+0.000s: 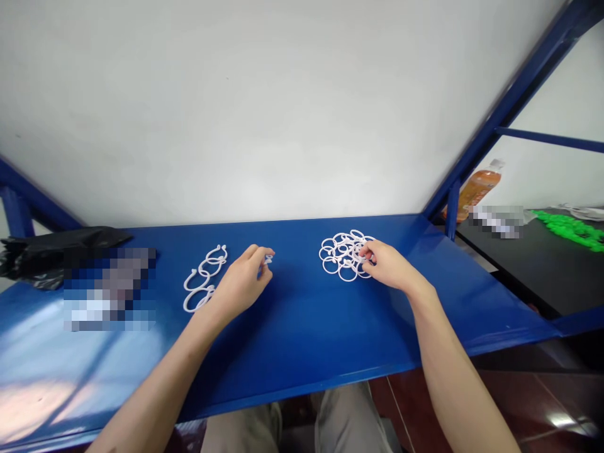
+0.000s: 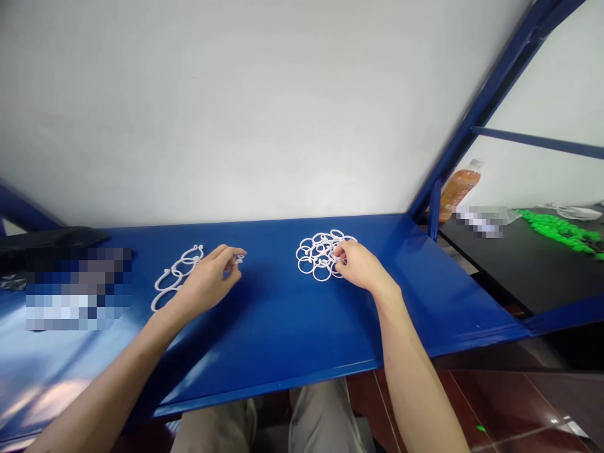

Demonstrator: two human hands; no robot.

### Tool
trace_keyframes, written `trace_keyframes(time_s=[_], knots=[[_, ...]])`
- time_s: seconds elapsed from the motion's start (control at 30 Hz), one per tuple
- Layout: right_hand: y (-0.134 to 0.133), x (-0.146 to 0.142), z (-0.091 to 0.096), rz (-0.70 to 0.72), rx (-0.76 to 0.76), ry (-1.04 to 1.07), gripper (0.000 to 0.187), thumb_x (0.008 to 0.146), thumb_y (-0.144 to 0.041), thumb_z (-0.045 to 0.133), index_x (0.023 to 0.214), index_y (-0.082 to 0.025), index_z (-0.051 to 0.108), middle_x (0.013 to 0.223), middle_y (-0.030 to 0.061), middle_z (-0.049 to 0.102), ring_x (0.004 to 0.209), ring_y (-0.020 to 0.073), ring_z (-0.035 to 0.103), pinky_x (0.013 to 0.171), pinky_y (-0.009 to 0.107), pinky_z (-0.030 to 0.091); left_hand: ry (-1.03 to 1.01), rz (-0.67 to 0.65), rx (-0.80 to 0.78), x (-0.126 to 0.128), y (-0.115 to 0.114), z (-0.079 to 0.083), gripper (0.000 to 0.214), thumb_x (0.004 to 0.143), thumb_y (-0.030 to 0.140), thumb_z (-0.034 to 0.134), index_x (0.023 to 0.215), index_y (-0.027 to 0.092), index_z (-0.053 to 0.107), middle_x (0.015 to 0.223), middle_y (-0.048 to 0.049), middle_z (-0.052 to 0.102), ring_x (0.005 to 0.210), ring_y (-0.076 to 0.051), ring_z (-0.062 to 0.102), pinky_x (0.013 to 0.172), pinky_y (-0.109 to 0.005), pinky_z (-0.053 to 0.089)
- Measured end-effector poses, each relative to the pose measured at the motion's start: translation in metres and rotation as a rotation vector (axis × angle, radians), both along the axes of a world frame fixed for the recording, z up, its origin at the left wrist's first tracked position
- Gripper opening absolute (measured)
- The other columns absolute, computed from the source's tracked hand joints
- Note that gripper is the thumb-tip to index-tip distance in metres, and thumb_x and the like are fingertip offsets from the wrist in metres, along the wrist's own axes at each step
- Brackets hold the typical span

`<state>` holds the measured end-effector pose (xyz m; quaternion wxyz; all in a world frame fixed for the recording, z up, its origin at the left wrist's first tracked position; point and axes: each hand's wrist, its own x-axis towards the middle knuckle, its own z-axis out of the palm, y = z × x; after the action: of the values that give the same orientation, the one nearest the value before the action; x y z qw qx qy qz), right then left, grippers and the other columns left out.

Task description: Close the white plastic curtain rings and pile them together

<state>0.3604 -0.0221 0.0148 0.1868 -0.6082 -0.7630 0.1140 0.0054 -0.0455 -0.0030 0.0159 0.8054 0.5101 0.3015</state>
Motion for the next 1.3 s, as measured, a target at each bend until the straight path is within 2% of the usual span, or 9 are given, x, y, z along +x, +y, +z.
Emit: trace_keyframes(time_s=[0.23, 0.4, 0.5, 0.67, 0.77, 0.83, 1.03, 1.2, 1.3], knots=[[-0.002, -0.002, 0.003, 0.003, 0.081, -0.001, 0.021, 0.077, -0.017, 0.06, 0.096, -0.022, 0.067, 0.098, 0.0053, 0.066, 0.09, 0.0218, 0.063, 0.076, 0.034, 0.049, -0.103, -0.074, -0.114, 0.01, -0.002, -0.002, 0.023, 0.088, 0.016, 0.046, 0.107, 0.019, 0.06, 0.096, -0.0046, 0.064, 0.069, -0.015, 0.061, 0.071, -0.03, 0.051], [-0.006, -0.015, 0.008, 0.013, 0.311, -0.001, 0.023, 0.082, -0.018, 0.059, 0.105, -0.022, 0.064, 0.1, 0.0068, 0.063, 0.099, 0.0266, 0.061, 0.084, 0.041, 0.052, -0.227, -0.111, -0.228, 0.02, -0.008, 0.004, 0.023, 0.096, 0.031, 0.048, 0.109, 0.021, 0.065, 0.094, -0.0049, 0.069, 0.074, -0.017, 0.064, 0.07, -0.03, 0.051], [-0.014, -0.037, 0.01, 0.116, 0.416, 0.077, 0.018, 0.09, -0.02, 0.056, 0.107, -0.022, 0.062, 0.104, 0.0078, 0.064, 0.102, 0.0265, 0.061, 0.086, 0.043, 0.053, -0.365, -0.18, -0.38, 0.028, -0.013, 0.01, 0.026, 0.096, 0.036, 0.05, 0.111, 0.023, 0.067, 0.092, -0.0034, 0.072, 0.074, -0.017, 0.067, 0.071, -0.03, 0.052], [-0.032, -0.079, 0.001, 0.4, 0.32, 0.264, 0.017, 0.094, -0.029, 0.062, 0.11, -0.024, 0.06, 0.108, 0.0063, 0.069, 0.094, 0.0216, 0.066, 0.084, 0.039, 0.055, -0.729, -0.25, -0.573, 0.04, -0.017, 0.01, 0.027, 0.092, 0.043, 0.06, 0.107, 0.02, 0.061, 0.092, -0.0042, 0.076, 0.073, -0.017, 0.071, 0.074, -0.032, 0.056], [-0.035, -0.095, -0.009, 0.475, 0.229, 0.348, 0.013, 0.097, -0.031, 0.061, 0.108, -0.024, 0.061, 0.101, 0.0038, 0.071, 0.088, 0.0187, 0.068, 0.079, 0.035, 0.056, -0.865, -0.264, -0.592, 0.045, -0.016, 0.007, 0.028, 0.088, 0.045, 0.066, 0.094, 0.019, 0.061, 0.088, -0.0054, 0.076, 0.074, -0.018, 0.071, 0.073, -0.032, 0.058], [-0.034, -0.101, -0.016, 0.493, 0.25, 0.403, 0.007, 0.1, -0.029, 0.057, 0.103, -0.024, 0.061, 0.094, 0.0026, 0.071, 0.084, 0.0172, 0.068, 0.076, 0.032, 0.055, -0.897, -0.26, -0.591, 0.047, -0.015, 0.005, 0.028, 0.086, 0.045, 0.069, 0.089, 0.018, 0.062, 0.083, -0.0049, 0.076, 0.074, -0.018, 0.071, 0.072, -0.032, 0.059], [-0.034, -0.105, -0.025, 0.511, 0.371, 0.428, 0.016, 0.104, -0.028, 0.051, 0.091, -0.023, 0.059, 0.084, 0.0032, 0.067, 0.08, 0.0176, 0.064, 0.074, 0.032, 0.053, -0.83, -0.205, -0.479, 0.052, -0.017, -0.003, 0.02, 0.085, 0.038, 0.067, 0.083, 0.019, 0.065, 0.084, -0.0032, 0.076, 0.066, -0.016, 0.07, 0.068, -0.029, 0.057], [-0.034, -0.103, -0.03, 0.581, 0.357, 0.33, 0.02, 0.105, -0.026, 0.046, 0.092, -0.023, 0.061, 0.085, 0.0047, 0.068, 0.08, 0.0192, 0.062, 0.071, 0.033, 0.053, -0.559, -0.218, -0.334, 0.051, -0.019, -0.004, 0.015, 0.09, 0.03, 0.06, 0.082, 0.022, 0.069, 0.083, -0.0015, 0.077, 0.073, -0.018, 0.071, 0.071, -0.029, 0.055], [-0.027, -0.102, -0.033, 0.557, 0.389, 0.279, 0.02, 0.104, -0.027, 0.047, 0.095, -0.023, 0.064, 0.088, 0.0058, 0.07, 0.083, 0.0203, 0.064, 0.075, 0.035, 0.054, -0.372, -0.238, -0.258, 0.044, -0.012, 0.0, 0.018, 0.093, 0.033, 0.057, 0.091, 0.024, 0.073, 0.093, -0.0025, 0.079, 0.085, -0.02, 0.071, 0.081, -0.032, 0.055]])
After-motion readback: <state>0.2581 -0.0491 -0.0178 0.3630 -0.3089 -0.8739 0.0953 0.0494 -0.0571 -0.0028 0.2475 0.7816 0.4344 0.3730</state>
